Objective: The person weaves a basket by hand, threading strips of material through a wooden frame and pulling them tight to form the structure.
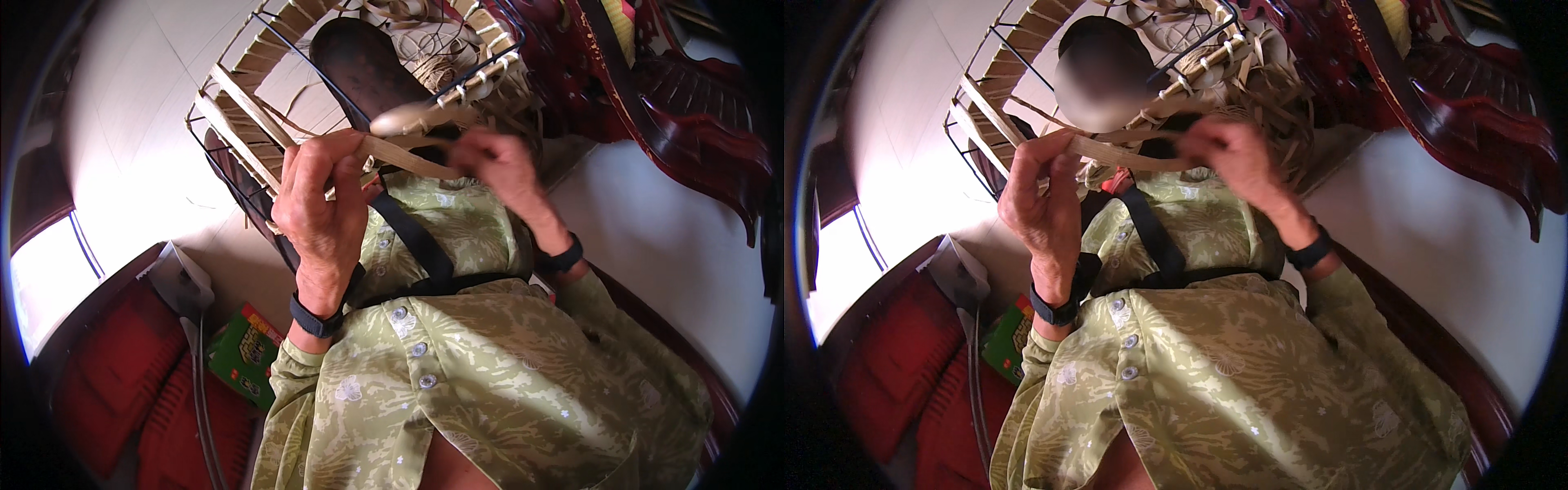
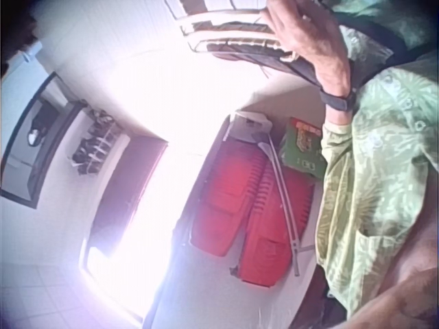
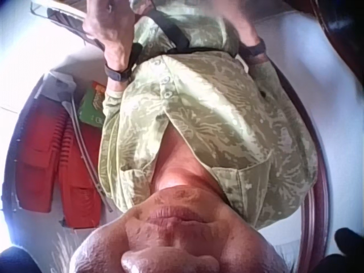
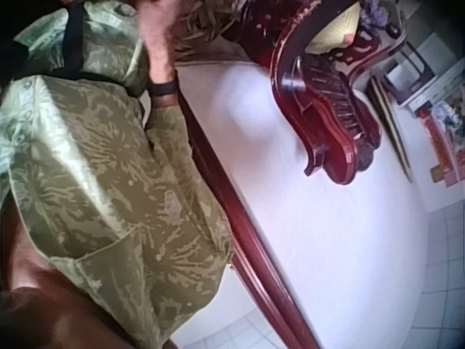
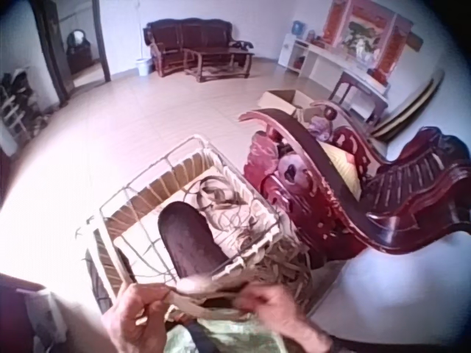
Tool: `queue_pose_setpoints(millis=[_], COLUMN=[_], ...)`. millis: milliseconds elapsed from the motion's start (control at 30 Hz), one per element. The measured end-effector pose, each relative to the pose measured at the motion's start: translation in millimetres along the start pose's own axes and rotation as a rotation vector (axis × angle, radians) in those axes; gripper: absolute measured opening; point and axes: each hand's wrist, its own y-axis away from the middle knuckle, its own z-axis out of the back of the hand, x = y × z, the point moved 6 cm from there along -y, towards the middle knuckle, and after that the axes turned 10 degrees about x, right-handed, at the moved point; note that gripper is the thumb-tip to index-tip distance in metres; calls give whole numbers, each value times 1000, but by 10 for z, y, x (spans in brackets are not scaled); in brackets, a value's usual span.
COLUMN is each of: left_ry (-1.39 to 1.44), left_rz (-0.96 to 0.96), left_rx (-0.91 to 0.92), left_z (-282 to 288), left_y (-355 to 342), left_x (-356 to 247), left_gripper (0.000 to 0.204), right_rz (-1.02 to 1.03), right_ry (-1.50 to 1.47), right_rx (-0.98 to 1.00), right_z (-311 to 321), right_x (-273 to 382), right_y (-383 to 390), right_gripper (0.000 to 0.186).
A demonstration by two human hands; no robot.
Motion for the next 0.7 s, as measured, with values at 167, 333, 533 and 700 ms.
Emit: queue_pose_setpoints(millis=[167, 333, 533, 700], left_ry=[-10, 4, -19, -9], left_rz=[-5, -31, 31, -47], left_rx=[8, 14, 7, 22], left_z=[17, -17, 3, -7], left_y=[-12, -21, -7, -17], left_x=[-3, 23, 21, 1], left_gripper=[16, 17, 17, 18], right_rz=[-658, -1019, -61, 101], right_ry=[753, 965, 496, 601], right_rx=[-552, -375, -178, -63], right_z=[1565, 2085, 361, -345], right_x=[-825, -1430, 336, 573], right_y=[532, 792, 119, -73], right_gripper=[24, 32, 18, 20])
